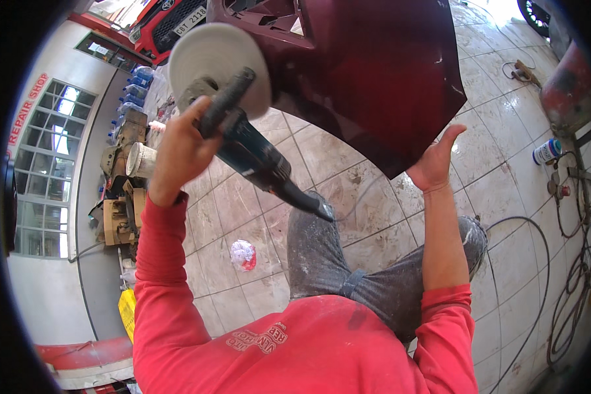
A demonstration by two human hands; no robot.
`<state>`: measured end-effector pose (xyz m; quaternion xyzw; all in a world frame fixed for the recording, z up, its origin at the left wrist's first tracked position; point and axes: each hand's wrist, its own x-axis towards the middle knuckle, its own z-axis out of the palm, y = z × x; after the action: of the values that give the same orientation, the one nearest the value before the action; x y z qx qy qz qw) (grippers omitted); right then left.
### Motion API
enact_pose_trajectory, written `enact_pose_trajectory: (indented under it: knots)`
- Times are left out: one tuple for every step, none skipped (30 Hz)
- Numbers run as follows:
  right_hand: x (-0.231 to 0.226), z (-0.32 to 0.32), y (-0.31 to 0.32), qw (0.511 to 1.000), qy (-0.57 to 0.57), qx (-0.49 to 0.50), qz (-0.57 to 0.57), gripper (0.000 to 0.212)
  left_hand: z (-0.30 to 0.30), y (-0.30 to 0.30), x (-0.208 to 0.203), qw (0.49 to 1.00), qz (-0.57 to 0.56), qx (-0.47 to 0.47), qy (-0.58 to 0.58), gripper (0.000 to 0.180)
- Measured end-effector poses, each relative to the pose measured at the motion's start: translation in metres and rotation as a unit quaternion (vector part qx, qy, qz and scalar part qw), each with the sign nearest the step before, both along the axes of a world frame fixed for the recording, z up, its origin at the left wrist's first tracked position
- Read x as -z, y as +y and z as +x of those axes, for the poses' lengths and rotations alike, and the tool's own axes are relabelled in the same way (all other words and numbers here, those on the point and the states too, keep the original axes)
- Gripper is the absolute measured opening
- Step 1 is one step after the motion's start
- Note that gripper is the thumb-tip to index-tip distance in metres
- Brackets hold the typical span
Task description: The person uses a rotary polisher to smooth the surface of a maroon car bumper. They briefly stop to pick up a small container, apply a substance to the bumper by hand, then resume polishing the bumper with the machine.
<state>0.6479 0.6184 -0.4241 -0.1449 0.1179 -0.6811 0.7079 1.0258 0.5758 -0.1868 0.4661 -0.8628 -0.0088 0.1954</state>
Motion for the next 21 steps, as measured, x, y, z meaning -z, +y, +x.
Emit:
enact_pose_trajectory:
  knots:
    - [-0.007, 0.0, 0.0, 1.0, -0.01, 0.008, 0.02, 0.11, -0.001, -0.009, -0.003, 1.0, -0.003, -0.009, -0.001, 0.034]
    - [-0.015, 0.001, 0.0, 0.999, -0.007, 0.016, 0.032, 0.109, -0.001, -0.016, -0.007, 1.0, -0.006, -0.023, -0.003, 0.033]
    - [-0.026, 0.002, 0.001, 0.999, -0.005, 0.022, 0.044, 0.109, 0.0, -0.018, -0.009, 0.999, -0.009, -0.038, -0.005, 0.033]
    - [-0.031, 0.004, 0.002, 0.998, -0.001, 0.03, 0.06, 0.108, -0.001, -0.016, -0.007, 0.999, -0.006, -0.042, -0.011, 0.034]
    - [-0.033, 0.007, 0.0, 0.998, 0.011, 0.037, 0.055, 0.105, -0.002, -0.013, -0.005, 0.999, -0.004, -0.047, -0.016, 0.036]
    - [-0.034, 0.011, -0.004, 0.998, 0.022, 0.042, 0.049, 0.102, -0.002, -0.009, -0.003, 0.998, -0.001, -0.054, -0.023, 0.038]
    - [-0.035, 0.011, -0.004, 0.997, 0.036, 0.053, 0.042, 0.099, -0.008, -0.003, -0.002, 0.998, 0.011, -0.047, -0.037, 0.04]
    - [-0.033, 0.011, -0.005, 0.998, 0.036, 0.048, 0.026, 0.096, -0.015, 0.005, -0.002, 0.998, 0.023, -0.043, -0.05, 0.042]
    - [-0.029, 0.011, -0.005, 0.998, 0.036, 0.042, 0.01, 0.092, -0.023, 0.015, -0.002, 0.997, 0.035, -0.04, -0.064, 0.044]
    - [-0.029, 0.008, -0.003, 0.999, 0.033, 0.038, -0.009, 0.089, -0.038, 0.027, -0.008, 0.996, 0.041, -0.032, -0.066, 0.045]
    - [-0.029, 0.007, -0.003, 0.999, 0.028, 0.035, -0.013, 0.088, -0.047, 0.034, -0.007, 0.997, 0.037, -0.01, -0.07, 0.042]
    - [-0.028, 0.005, -0.002, 0.999, 0.024, 0.032, -0.016, 0.087, -0.055, 0.04, -0.007, 0.997, 0.032, 0.012, -0.074, 0.04]
    - [-0.027, 0.005, -0.002, 0.999, 0.016, 0.03, -0.019, 0.087, -0.061, 0.046, -0.008, 0.996, 0.047, 0.019, -0.079, 0.041]
    - [-0.027, 0.004, -0.004, 0.999, 0.016, 0.031, -0.024, 0.086, -0.067, 0.052, -0.009, 0.994, 0.063, 0.027, -0.084, 0.042]
    - [-0.029, 0.002, -0.005, 0.999, 0.015, 0.034, -0.03, 0.086, -0.071, 0.054, -0.009, 0.992, 0.078, 0.037, -0.088, 0.044]
    - [-0.028, 0.003, -0.006, 0.999, 0.013, 0.034, -0.033, 0.085, -0.071, 0.056, -0.009, 0.992, 0.088, 0.03, -0.084, 0.042]
    - [-0.027, 0.003, -0.007, 0.999, 0.019, 0.039, -0.026, 0.086, -0.069, 0.056, -0.009, 0.992, 0.097, 0.025, -0.079, 0.041]
    - [-0.025, 0.003, -0.009, 0.999, 0.025, 0.045, -0.019, 0.087, -0.067, 0.055, -0.008, 0.991, 0.107, 0.021, -0.074, 0.039]
    - [-0.024, 0.002, -0.01, 0.998, 0.032, 0.05, -0.012, 0.087, -0.064, 0.05, -0.008, 0.992, 0.111, 0.01, -0.059, 0.037]
    - [-0.024, 0.002, -0.01, 0.999, 0.027, 0.044, -0.012, 0.088, -0.057, 0.04, -0.008, 0.992, 0.114, -0.003, -0.045, 0.035]
    - [-0.025, 0.002, -0.011, 0.999, 0.022, 0.038, -0.012, 0.088, -0.049, 0.03, -0.008, 0.992, 0.118, -0.015, -0.03, 0.033]
